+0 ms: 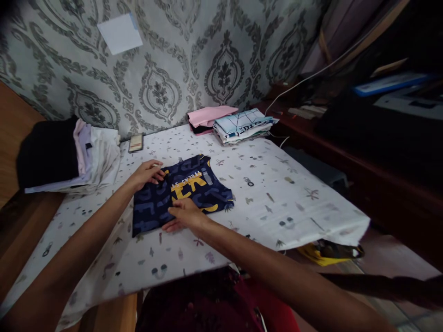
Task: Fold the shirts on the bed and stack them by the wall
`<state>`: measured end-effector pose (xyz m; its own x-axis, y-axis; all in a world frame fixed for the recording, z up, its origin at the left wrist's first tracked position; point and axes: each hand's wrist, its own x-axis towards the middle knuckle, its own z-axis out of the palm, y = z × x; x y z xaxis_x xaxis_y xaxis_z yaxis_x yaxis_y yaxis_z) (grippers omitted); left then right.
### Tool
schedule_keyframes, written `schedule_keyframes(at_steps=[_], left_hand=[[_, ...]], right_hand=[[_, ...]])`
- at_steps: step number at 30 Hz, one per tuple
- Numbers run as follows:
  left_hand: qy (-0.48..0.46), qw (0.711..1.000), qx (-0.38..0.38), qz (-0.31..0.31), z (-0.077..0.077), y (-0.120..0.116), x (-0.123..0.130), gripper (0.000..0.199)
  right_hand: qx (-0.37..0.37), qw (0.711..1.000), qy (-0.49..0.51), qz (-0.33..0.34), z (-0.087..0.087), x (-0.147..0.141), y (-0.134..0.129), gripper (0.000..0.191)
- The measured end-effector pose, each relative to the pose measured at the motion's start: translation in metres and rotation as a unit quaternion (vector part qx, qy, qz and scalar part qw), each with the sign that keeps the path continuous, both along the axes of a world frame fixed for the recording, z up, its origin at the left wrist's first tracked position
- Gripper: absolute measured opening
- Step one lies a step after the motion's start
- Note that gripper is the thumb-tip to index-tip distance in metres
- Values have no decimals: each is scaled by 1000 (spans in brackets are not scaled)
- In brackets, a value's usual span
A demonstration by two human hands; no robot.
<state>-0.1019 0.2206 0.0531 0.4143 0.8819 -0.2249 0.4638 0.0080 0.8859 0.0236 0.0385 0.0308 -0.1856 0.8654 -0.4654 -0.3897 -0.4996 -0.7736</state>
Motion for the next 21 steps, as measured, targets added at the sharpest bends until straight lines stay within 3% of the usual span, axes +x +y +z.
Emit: schedule_keyframes(at_steps=[2, 5, 8, 11, 17, 21], left_hand=[[-30, 998, 55, -11, -6, 0, -5, 13], [-9, 980, 181, -77, -18, -3, -13, 12], [83, 933, 315, -153, -30, -9, -19, 20], [155, 887, 398, -172, -39, -13, -23, 29], [200, 875, 421, -131, -45, -17, -32, 37], [169, 883, 411, -150, -38, -39, -46, 45]], right_hand=[[-3, 1000, -3, -7, -1, 0, 0, 15], [-5, 1000, 3, -27, -3, 0, -1, 19], [5, 999, 14, -37, -5, 0, -1, 21], [17, 1000, 13, -23, -5, -1, 0, 18], [6, 999, -40, -17, 0, 3, -4, 17], [30, 994, -103, -16, 3, 17, -9, 19]])
